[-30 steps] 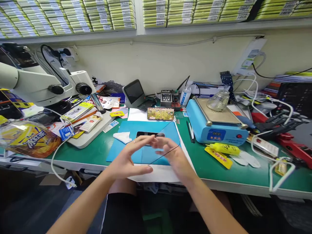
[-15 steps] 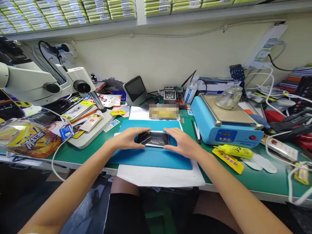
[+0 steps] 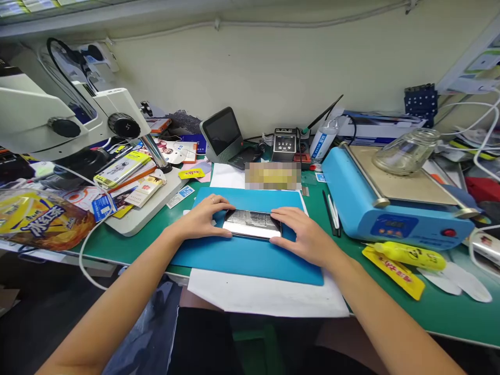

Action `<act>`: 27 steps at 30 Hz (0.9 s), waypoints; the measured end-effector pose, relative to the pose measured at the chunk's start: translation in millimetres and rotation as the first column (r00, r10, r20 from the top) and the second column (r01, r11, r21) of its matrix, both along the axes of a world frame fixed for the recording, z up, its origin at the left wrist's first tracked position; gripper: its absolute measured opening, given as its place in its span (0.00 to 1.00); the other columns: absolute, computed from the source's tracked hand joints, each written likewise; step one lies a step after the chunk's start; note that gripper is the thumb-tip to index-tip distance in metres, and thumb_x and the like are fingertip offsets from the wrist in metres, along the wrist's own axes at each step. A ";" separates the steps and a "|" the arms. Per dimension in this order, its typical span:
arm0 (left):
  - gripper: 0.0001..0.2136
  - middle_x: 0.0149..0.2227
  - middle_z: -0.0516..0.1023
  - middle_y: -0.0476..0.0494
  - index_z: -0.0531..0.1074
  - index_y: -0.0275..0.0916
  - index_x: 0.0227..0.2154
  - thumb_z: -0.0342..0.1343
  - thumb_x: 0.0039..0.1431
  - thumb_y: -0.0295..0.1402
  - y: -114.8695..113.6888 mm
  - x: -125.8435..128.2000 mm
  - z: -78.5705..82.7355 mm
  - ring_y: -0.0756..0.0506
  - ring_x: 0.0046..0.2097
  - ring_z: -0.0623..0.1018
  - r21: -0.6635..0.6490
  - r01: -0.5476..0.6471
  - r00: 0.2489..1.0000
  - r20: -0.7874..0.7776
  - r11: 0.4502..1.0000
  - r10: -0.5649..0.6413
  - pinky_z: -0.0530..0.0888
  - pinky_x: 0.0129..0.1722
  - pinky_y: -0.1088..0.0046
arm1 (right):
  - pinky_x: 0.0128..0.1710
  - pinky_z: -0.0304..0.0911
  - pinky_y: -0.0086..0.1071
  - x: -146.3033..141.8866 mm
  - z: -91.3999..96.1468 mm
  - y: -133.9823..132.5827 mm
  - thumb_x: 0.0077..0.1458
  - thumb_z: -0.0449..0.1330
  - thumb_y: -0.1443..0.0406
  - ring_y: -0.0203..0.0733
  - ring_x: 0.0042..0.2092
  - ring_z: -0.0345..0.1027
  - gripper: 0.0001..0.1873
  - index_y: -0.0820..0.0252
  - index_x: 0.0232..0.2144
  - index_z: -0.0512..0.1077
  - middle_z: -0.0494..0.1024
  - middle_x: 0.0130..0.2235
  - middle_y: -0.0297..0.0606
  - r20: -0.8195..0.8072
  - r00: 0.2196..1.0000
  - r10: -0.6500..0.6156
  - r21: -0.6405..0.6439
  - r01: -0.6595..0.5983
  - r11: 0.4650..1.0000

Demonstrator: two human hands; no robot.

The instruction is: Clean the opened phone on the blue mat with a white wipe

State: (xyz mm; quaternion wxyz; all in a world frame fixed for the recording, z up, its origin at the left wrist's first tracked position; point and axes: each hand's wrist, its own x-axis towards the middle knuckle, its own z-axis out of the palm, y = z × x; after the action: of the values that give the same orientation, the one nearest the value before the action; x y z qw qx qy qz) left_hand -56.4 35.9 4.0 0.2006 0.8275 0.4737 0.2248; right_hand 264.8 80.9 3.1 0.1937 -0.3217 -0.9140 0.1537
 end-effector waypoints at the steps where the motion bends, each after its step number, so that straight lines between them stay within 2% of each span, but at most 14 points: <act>1: 0.30 0.52 0.72 0.41 0.72 0.44 0.56 0.70 0.52 0.48 0.3 0.2 -0.2 0.37 0.55 0.70 0.003 0.002 1.000 0.002 1.000 -0.002 0.68 0.56 0.59 | 0.59 0.66 0.54 0.4 -0.4 0.2 0.58 0.60 0.47 0.58 0.60 0.67 0.31 0.55 0.58 0.72 0.75 0.59 0.46 0.000 1.000 -0.001 -0.003 0.001 1.000; 27: 0.29 0.51 0.72 0.41 0.73 0.45 0.55 0.69 0.52 0.50 2.3 1.8 -0.2 0.37 0.53 0.70 -0.002 -0.004 1.000 -0.028 1.000 0.004 0.67 0.55 0.58 | 0.58 0.67 0.56 5.2 -7.3 2.5 0.56 0.62 0.46 0.59 0.60 0.67 0.32 0.55 0.57 0.73 0.76 0.58 0.46 -0.015 1.000 -0.022 -0.038 0.021 0.999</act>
State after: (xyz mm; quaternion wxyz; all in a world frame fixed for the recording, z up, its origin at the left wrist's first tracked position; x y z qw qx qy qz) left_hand -54.7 38.2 3.8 0.1942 0.8294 0.4786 0.2131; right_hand 270.0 83.4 -4.2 0.1964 -0.3338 -0.9059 0.1712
